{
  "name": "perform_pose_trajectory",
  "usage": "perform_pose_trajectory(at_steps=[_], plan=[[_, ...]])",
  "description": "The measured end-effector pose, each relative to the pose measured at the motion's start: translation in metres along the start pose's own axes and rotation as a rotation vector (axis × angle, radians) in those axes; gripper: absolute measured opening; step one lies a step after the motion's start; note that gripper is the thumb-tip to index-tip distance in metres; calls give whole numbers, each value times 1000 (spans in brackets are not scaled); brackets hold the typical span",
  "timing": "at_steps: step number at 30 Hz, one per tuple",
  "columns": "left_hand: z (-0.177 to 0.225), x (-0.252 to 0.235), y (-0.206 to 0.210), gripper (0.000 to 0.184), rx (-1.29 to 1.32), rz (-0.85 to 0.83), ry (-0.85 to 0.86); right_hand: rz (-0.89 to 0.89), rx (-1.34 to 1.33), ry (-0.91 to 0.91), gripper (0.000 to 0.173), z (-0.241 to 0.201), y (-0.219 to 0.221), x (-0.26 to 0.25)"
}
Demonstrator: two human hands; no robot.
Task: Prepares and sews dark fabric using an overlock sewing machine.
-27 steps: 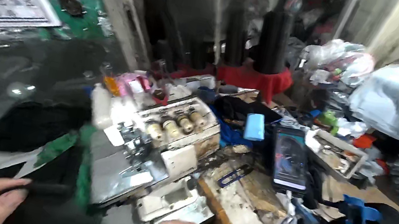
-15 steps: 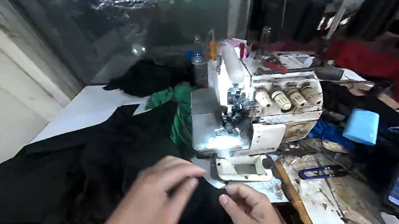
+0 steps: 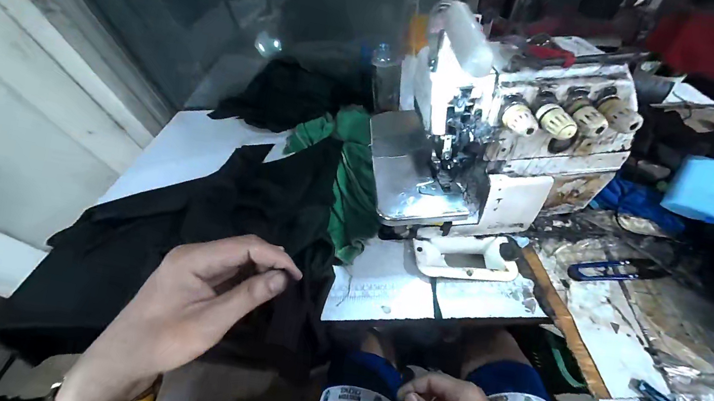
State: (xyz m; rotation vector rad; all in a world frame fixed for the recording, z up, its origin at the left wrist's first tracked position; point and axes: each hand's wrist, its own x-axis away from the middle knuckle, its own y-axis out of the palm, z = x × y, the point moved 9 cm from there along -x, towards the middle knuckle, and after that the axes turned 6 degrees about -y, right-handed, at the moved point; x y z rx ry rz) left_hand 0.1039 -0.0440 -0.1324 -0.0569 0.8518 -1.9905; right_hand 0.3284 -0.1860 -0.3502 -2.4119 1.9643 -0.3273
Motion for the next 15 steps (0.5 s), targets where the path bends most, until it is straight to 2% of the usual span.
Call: perform_pose_trajectory(at_steps=[4,7,10,13,15], plan=[[-36,-2,17,21,186,-32,-54,3,42,29,30,-1,20,-21],[-64,-3,30,19,271,-51,-120,168,8,36,36,-12,38,-49],[-76,-1,34,20,280,-26,-155,355,73,15,52,-16,65,-84],[-78,1,34,18,252,8,-172,482,244,-46,43,1,71,-106],[-79,3,35,16,236,9,-174,504,248,-67,37,20,59,-103]])
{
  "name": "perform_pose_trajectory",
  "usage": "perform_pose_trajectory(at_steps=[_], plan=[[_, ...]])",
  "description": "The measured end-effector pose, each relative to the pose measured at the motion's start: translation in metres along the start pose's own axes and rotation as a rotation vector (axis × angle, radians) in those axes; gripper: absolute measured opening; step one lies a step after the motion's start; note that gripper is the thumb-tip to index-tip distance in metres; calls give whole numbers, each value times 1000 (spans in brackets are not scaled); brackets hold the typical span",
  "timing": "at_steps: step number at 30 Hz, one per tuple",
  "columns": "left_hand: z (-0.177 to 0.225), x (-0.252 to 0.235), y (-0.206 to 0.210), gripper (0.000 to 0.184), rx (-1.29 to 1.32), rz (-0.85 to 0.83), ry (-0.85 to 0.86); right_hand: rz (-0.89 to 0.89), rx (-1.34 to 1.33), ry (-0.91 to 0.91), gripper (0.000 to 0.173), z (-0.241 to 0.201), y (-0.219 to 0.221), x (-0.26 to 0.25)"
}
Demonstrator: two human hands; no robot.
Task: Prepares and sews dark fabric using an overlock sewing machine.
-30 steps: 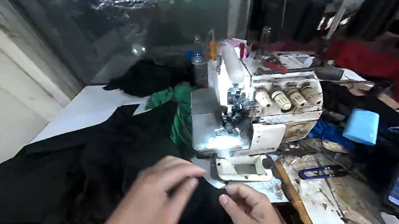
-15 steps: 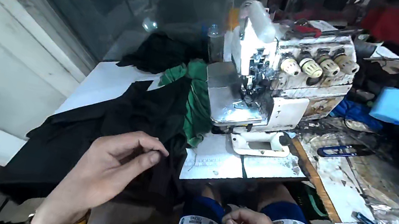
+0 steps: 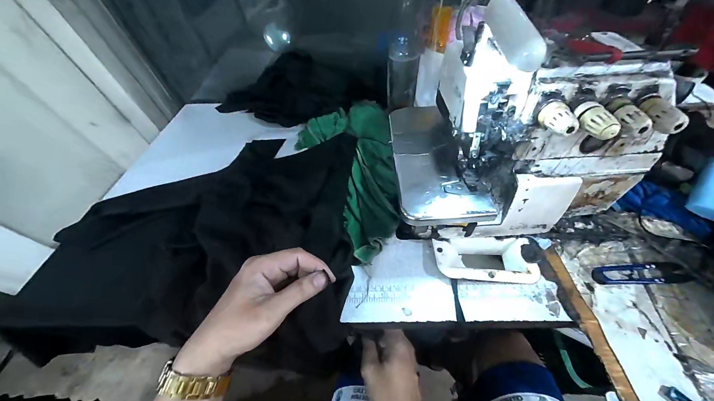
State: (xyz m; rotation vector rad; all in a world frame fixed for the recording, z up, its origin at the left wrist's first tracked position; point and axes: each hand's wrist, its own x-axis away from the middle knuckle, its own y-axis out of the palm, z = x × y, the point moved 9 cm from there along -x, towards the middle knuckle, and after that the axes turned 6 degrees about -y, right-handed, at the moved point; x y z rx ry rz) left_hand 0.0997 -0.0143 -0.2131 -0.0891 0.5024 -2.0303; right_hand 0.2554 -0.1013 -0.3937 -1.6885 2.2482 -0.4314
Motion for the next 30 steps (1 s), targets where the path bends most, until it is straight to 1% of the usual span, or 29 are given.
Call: perform_pose_trajectory(at_steps=[4,6,8,10,12,14,15,16,17,18,20,21,22,24,25,26,28,30], plan=[[1,0,1,16,-22,17,37,-47,-20,14,28,35,-55,13],[0,-1,1,17,-22,24,46,-93,-12,-3,24,36,-85,25],[-1,-1,2,18,-47,27,46,-130,-94,-105,18,22,-112,36],[-2,-1,3,18,-83,22,40,-225,-206,-159,17,3,-131,46],[-1,-4,6,19,-115,-15,30,-379,-286,-127,28,-20,-143,52],[5,-11,8,20,-151,-78,13,-459,-301,-121,37,-43,-154,50],[13,-14,8,20,-197,-96,15,-446,-277,-158,36,-53,-161,45],[25,-17,8,20,-258,-111,32,-390,-251,-232,33,-61,-169,37],[41,-18,9,20,-314,-127,60,-313,-242,-299,27,-67,-178,29],[60,-18,12,20,-347,-136,96,-236,-250,-303,24,-68,-187,21],[99,-16,25,20,-328,-166,184,-144,-333,-205,17,-64,-198,13],[113,-16,37,19,-288,-193,225,-134,-381,-149,15,-61,-201,11],[122,-18,52,18,-238,-226,258,-147,-427,-99,16,-59,-201,10],[125,-27,89,16,-168,-309,289,-201,-509,-27,31,-56,-198,8],[120,-32,106,15,-172,-346,288,-213,-529,-15,35,-55,-198,7],[116,-36,119,16,-196,-371,285,-197,-525,-17,34,-54,-199,7],[115,-37,134,18,-202,-408,293,-92,-485,-45,25,-53,-209,6],[122,-33,140,18,-80,-428,306,5,-474,-61,22,-50,-219,6]])
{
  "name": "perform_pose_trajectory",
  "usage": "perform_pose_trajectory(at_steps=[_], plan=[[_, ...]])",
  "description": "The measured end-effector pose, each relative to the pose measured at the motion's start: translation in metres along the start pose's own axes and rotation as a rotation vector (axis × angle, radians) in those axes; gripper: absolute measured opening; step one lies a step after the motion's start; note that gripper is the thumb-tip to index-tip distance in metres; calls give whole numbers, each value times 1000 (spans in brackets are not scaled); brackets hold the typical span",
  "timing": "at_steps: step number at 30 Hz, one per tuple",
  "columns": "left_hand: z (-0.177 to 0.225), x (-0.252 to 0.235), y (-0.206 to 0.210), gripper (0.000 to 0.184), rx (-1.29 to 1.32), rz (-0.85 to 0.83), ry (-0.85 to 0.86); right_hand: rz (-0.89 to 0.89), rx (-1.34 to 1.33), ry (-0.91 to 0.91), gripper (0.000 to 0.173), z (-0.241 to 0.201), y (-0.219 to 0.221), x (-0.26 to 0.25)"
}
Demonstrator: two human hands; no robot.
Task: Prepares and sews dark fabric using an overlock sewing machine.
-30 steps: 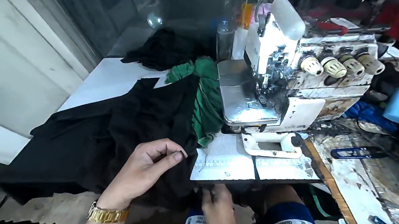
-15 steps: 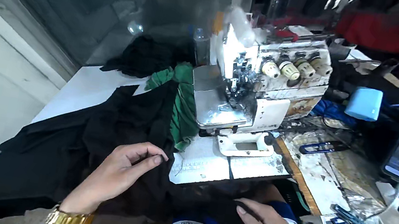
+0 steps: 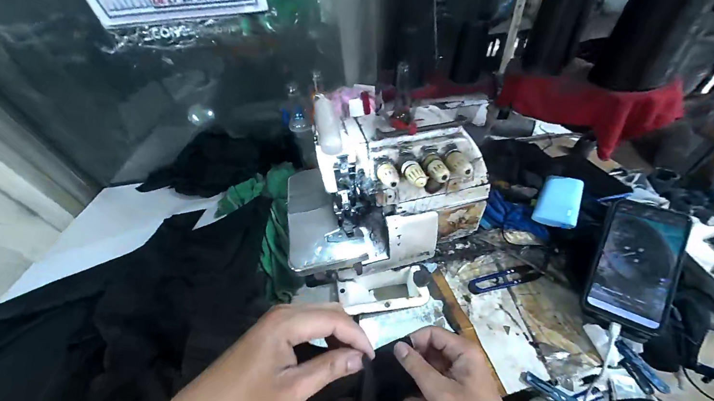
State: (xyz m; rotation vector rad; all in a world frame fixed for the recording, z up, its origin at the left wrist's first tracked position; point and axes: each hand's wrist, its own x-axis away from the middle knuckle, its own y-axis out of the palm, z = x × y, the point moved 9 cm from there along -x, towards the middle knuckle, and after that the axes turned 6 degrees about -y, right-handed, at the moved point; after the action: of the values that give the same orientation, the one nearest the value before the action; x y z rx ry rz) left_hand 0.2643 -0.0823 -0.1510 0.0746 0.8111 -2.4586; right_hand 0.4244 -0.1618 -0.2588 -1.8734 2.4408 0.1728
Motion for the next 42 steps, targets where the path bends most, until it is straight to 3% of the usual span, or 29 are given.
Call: perform_pose_trajectory(at_steps=[3,7,11,15,19,24,29,38,42], plan=[[-16,-4,18,16,135,93,-11,-14,-14,-54,20,-1,1,-1],[-51,-6,40,13,1,230,-102,-76,20,-82,21,1,6,-1],[-53,-4,43,14,-104,252,-160,-93,90,-87,22,-1,1,2],[-55,-5,47,19,-158,155,-262,-110,196,-134,23,-8,1,4],[-40,-3,43,18,-329,245,-233,-131,138,-170,24,-16,9,7],[-25,0,38,19,-488,303,-203,-217,145,-114,46,4,29,8],[-34,3,31,19,-403,293,-222,-130,263,-82,26,11,25,5],[-43,1,28,22,-242,255,-242,-61,174,-122,19,1,9,6],[-45,1,28,23,-210,251,-242,-149,84,-113,18,0,8,10]])
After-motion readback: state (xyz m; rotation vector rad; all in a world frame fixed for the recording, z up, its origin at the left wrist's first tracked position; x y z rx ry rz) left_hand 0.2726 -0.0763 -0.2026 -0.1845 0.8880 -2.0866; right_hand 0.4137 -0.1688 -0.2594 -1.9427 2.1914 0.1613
